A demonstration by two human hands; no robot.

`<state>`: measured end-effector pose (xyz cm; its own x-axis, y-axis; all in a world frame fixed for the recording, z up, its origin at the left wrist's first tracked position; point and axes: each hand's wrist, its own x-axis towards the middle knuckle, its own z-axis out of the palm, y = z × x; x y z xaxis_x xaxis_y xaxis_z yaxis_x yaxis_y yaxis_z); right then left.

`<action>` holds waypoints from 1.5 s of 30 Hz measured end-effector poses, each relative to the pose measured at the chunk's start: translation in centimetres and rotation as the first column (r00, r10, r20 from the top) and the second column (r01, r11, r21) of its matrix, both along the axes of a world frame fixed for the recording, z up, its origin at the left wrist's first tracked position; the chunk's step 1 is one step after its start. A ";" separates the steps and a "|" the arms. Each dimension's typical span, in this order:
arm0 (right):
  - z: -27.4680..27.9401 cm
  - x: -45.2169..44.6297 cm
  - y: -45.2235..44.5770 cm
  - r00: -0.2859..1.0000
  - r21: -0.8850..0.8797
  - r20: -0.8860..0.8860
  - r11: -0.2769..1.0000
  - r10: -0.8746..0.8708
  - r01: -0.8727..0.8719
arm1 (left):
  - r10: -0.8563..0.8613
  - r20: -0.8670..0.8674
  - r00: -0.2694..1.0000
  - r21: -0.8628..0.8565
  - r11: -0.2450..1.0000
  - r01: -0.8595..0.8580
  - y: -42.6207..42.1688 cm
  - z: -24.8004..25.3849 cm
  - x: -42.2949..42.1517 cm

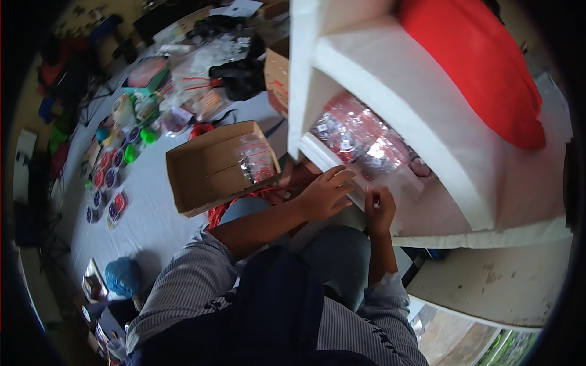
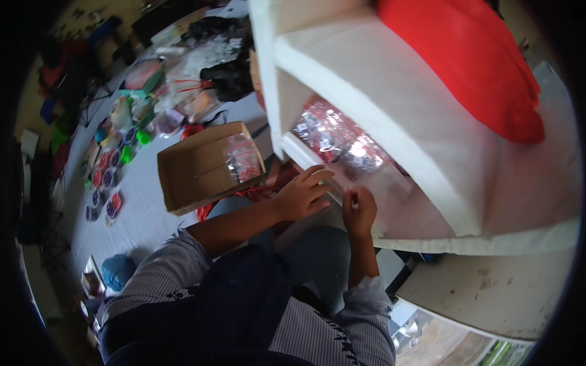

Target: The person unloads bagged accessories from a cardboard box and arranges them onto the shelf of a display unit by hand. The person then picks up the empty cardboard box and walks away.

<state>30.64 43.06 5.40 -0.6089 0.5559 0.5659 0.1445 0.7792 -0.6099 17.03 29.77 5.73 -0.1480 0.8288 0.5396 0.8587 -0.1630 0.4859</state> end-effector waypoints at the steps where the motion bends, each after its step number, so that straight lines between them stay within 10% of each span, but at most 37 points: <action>1: -0.4 0.5 -1.0 0.995 0.062 0.026 0.994 0.093 -0.094 | 0.025 0.039 0.999 -0.030 0.999 -0.024 -1.9 0.2 -0.6; 8: -4.7 4.2 -5.9 0.874 0.023 0.333 0.924 0.353 -0.381 | 0.643 0.114 0.757 -0.190 0.762 -0.619 -14.9 -9.4 -10.6; 12: -5.5 3.2 -6.0 0.880 -0.146 0.379 0.958 0.286 -0.248 | 0.848 0.364 0.386 -0.597 0.531 -0.601 -18.4 -16.8 -19.5; 15: -6.3 2.4 -6.0 0.842 -0.213 0.449 0.951 0.300 -0.225 | 0.690 0.705 0.164 -0.543 0.673 -0.502 -18.1 -20.7 -23.7; 30: -6.6 0.5 -6.4 0.719 -0.329 0.630 0.939 0.295 -0.098 | 0.805 0.150 0.574 -0.719 0.487 -0.496 -11.4 -18.7 -27.5; 45: -6.0 0.2 -6.5 0.701 -0.320 0.654 0.944 0.285 -0.085 | 0.735 0.170 0.656 -0.858 0.438 -0.269 -9.0 -17.5 -28.6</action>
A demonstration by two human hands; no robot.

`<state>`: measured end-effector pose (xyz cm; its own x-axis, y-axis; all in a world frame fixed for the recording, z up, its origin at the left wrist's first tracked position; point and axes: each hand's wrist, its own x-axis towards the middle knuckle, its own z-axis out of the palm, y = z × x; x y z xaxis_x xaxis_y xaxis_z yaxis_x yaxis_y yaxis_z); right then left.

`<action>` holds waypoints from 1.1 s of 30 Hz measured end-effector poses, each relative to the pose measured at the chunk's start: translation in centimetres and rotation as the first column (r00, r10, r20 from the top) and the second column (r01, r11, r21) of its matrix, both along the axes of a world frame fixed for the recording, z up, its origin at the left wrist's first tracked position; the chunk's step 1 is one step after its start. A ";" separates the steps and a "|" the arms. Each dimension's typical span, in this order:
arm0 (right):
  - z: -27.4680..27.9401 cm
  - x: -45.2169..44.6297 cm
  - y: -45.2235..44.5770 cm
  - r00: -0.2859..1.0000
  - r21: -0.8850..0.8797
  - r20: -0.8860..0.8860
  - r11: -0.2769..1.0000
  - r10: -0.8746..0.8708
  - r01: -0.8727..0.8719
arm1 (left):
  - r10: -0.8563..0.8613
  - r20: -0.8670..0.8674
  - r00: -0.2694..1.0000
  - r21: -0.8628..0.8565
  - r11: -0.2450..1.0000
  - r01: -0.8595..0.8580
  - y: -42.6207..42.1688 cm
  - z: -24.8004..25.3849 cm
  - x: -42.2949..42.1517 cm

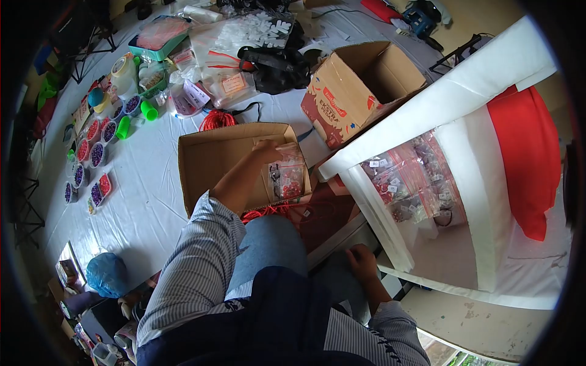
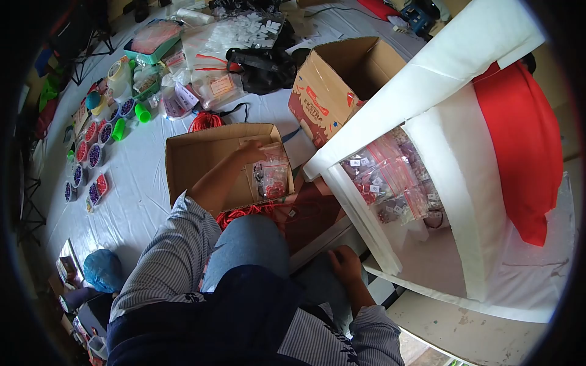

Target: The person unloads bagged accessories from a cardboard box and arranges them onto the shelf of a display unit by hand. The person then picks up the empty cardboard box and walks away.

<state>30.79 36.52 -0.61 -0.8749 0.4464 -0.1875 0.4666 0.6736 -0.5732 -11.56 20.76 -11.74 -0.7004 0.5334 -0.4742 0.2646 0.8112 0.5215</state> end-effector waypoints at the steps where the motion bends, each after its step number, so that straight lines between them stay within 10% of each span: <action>1: -0.1 0.1 0.0 1.000 -0.002 0.000 1.000 0.001 -0.001 | 0.001 0.000 1.000 -0.002 1.000 -0.001 -0.1 -1.0 -0.2; 3: -0.4 0.2 0.2 1.000 0.007 -0.017 1.000 0.014 -0.013 | -0.049 0.186 0.981 0.335 0.942 -0.017 -0.4 -1.6 -0.4; 13: -0.9 1.0 0.3 0.998 0.038 -0.061 0.999 0.016 -0.014 | -0.046 0.543 0.838 0.524 0.799 -0.296 -3.3 -0.9 2.4; 15: -0.6 1.0 0.2 0.995 0.024 -0.095 1.000 0.003 -0.001 | 0.030 0.780 0.625 0.426 0.706 -0.566 -3.3 -1.4 2.7; 22: -1.2 1.4 0.5 0.994 0.041 -0.106 0.999 0.010 -0.006 | 0.106 0.665 0.739 0.463 0.717 -0.520 -3.6 -0.8 4.6; 24: -1.3 1.3 0.5 0.995 0.044 -0.102 0.999 0.016 -0.011 | -0.108 0.469 0.876 0.506 0.847 -0.166 -3.6 -2.1 4.5; 33: -0.4 1.3 0.2 0.992 0.053 -0.128 0.999 0.014 -0.007 | 0.141 0.173 0.975 0.559 0.801 -0.215 -3.7 -2.7 8.9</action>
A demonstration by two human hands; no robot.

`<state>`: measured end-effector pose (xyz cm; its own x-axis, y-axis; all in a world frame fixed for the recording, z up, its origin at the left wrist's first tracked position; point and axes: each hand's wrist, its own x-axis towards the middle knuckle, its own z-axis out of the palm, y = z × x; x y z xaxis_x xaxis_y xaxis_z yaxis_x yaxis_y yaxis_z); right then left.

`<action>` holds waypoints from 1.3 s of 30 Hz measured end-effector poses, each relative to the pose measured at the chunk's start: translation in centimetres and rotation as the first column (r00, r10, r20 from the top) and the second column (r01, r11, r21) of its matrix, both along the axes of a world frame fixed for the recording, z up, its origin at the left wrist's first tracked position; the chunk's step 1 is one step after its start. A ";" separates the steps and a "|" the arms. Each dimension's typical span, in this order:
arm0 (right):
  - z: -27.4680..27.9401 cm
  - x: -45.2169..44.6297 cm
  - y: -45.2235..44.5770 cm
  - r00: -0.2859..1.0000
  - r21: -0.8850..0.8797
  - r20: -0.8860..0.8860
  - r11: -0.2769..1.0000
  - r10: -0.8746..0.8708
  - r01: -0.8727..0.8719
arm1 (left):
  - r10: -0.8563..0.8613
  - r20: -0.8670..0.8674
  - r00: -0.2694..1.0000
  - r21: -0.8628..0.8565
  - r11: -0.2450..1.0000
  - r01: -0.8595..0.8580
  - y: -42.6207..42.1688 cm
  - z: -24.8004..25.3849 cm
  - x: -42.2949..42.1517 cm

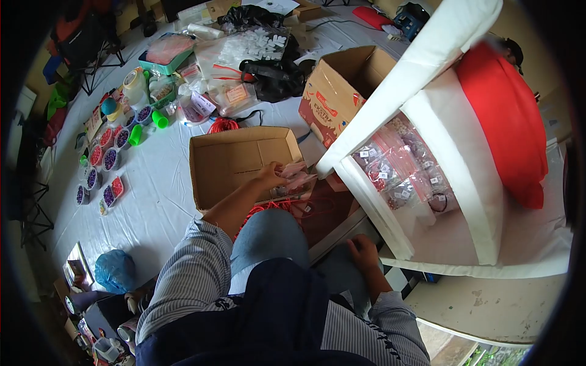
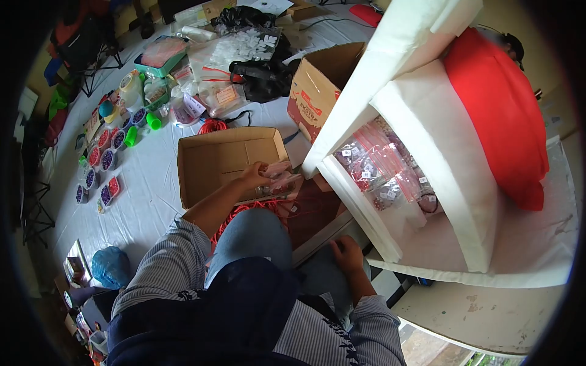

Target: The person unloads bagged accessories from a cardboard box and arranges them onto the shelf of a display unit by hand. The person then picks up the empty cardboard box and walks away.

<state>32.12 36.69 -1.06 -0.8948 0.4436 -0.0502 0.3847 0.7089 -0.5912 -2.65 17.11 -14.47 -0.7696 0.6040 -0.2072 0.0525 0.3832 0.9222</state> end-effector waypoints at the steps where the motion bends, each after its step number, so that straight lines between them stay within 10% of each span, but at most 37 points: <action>1: 0.1 0.1 0.0 1.000 0.001 -0.005 1.000 -0.003 0.003 | -0.003 -0.005 1.000 0.001 1.000 0.003 0.2 0.0 0.0; 4: 0.1 0.4 -0.1 0.999 -0.004 -0.039 1.000 -0.011 0.011 | 0.055 -0.017 0.998 -0.198 0.978 -0.058 0.1 1.0 0.3; 6: -0.1 0.6 0.0 0.996 0.013 -0.086 1.000 -0.007 0.008 | 0.109 0.316 0.943 -0.013 0.994 -0.111 -0.3 2.0 0.6; 10: 0.1 1.0 0.0 0.993 0.018 -0.121 1.000 -0.013 0.015 | 0.321 0.160 0.934 0.250 0.902 -0.353 0.0 2.5 1.6; 15: 0.1 0.8 -0.1 0.988 -0.017 -0.145 0.999 -0.045 0.043 | 0.320 0.441 0.838 0.510 0.679 -0.528 -1.4 12.4 4.8; 20: 2.6 -4.1 -5.8 0.909 -0.351 -0.413 0.912 0.054 -0.214 | 0.107 0.097 0.990 0.689 0.710 -0.144 -5.9 19.3 11.7; 22: 4.8 -5.7 -10.0 0.859 -0.636 -0.512 0.660 0.027 -0.400 | 0.078 -0.196 0.977 0.518 0.855 0.036 -8.8 21.6 15.6; 28: 5.6 -6.8 -16.4 0.865 -0.720 -0.435 0.480 0.251 -0.502 | 0.134 -0.252 0.958 0.371 0.928 -0.032 -14.3 20.6 22.0; 30: 5.3 -7.3 -17.0 0.818 -0.672 -0.507 0.469 0.273 -0.573 | 0.151 0.062 0.987 0.628 0.762 -0.156 -15.0 18.8 23.0; 35: 5.3 -7.3 -17.7 0.846 -0.696 -0.473 0.485 0.246 -0.530 | 0.095 0.409 0.907 0.613 0.708 -0.351 -14.9 16.9 22.5; 39: 5.6 -7.1 -18.2 0.798 -0.605 -0.554 0.545 0.235 -0.580 | 0.144 -0.024 0.989 0.721 0.688 -0.083 -14.5 20.0 24.0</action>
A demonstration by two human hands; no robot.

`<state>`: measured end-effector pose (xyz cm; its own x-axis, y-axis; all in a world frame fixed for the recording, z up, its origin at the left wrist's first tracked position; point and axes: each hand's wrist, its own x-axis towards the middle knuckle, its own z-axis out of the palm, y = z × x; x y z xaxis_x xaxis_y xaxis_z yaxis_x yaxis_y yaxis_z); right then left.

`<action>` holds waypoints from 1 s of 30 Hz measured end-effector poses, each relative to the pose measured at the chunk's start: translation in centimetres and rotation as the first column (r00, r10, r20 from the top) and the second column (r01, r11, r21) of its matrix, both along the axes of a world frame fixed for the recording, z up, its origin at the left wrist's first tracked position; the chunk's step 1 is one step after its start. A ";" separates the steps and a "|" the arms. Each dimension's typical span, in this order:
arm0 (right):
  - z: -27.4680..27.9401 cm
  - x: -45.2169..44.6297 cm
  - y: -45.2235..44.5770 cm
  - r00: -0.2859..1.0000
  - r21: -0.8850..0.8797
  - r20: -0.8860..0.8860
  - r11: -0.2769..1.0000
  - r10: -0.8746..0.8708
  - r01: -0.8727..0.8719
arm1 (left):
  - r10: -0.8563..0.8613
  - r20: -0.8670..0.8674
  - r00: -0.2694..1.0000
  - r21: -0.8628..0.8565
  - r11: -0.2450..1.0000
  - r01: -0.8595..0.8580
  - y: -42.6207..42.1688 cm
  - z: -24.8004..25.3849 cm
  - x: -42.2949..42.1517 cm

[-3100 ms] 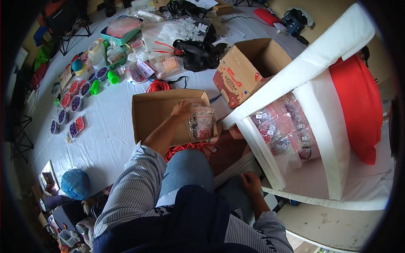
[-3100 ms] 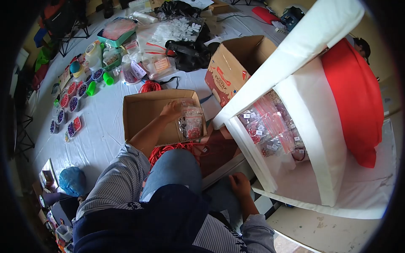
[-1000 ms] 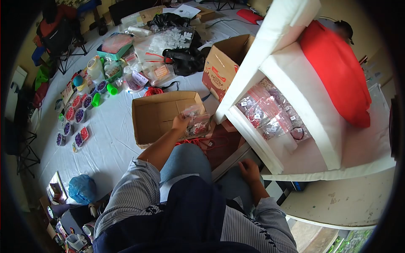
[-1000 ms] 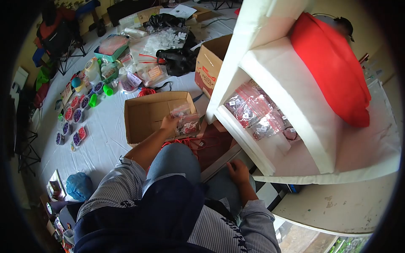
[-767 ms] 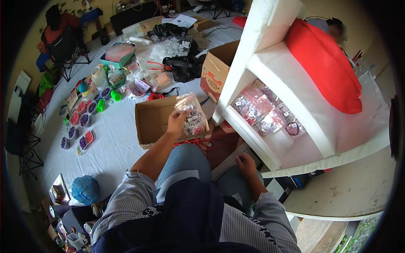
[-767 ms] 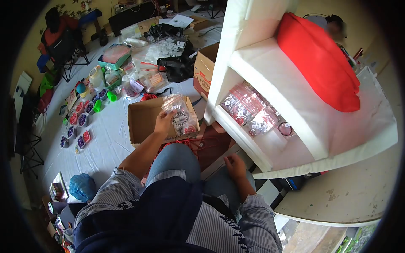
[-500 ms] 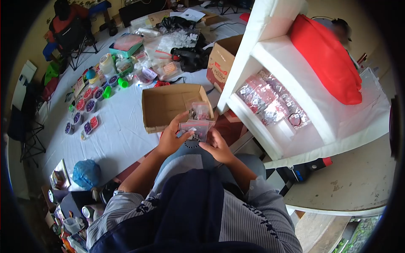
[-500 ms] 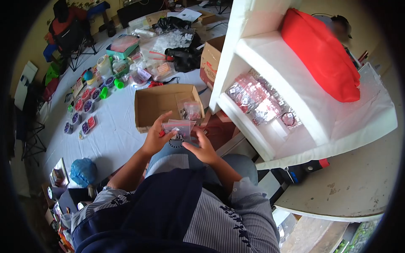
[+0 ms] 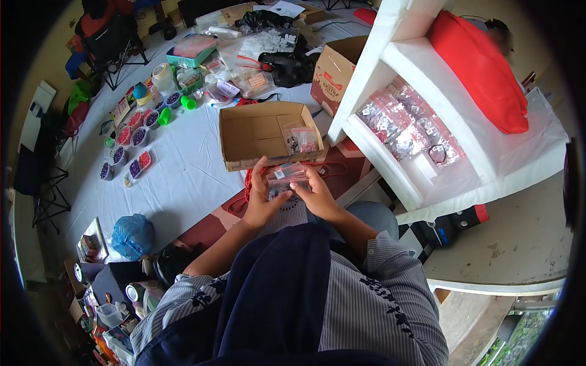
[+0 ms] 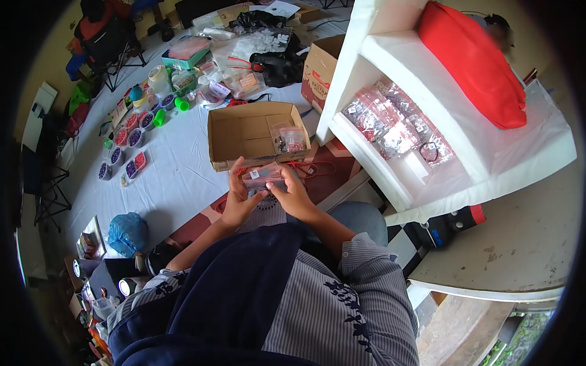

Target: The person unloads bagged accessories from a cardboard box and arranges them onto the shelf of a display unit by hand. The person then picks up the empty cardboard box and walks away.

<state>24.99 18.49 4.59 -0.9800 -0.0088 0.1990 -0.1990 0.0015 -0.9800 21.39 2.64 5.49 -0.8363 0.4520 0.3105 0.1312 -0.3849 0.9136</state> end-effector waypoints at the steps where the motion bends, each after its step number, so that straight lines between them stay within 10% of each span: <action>1: 0.4 0.0 0.0 0.999 -0.036 0.047 0.999 -0.005 0.007 | -0.002 0.005 1.000 -0.001 1.000 0.002 0.0 -0.1 0.2; 6: 0.7 0.7 -0.4 0.995 -0.160 0.097 0.987 0.008 0.008 | 0.115 0.133 0.984 0.155 0.979 -0.136 -0.1 -0.8 0.1; 10: 1.6 0.5 0.6 0.996 0.088 -0.019 0.993 0.084 -0.082 | -0.072 0.216 0.974 -0.001 0.997 0.074 -0.8 -2.8 -1.1; 13: 0.5 0.7 0.9 0.995 0.203 -0.041 0.976 0.095 -0.085 | -0.188 0.161 0.969 -0.098 0.974 0.205 -0.8 -2.5 -1.1; 15: 0.0 0.8 0.9 0.997 0.147 -0.041 0.987 0.067 -0.060 | 0.058 -0.050 0.997 -0.200 0.978 -0.067 -0.3 -1.9 -0.6; 19: -1.2 0.3 0.9 0.999 0.140 -0.034 0.990 0.037 -0.032 | 0.028 -0.182 0.983 -0.240 0.968 -0.072 0.1 -2.8 -1.1; 30: -3.2 0.3 2.9 0.917 -0.336 0.285 0.925 0.279 -0.177 | -0.089 0.545 0.834 0.048 0.996 0.075 0.0 -4.5 -1.9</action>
<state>25.33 21.40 1.38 -0.9683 -0.2299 -0.0973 0.1670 -0.3070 -0.9369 19.48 2.65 0.96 -0.8330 0.5251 -0.1742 -0.4194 -0.3940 0.8178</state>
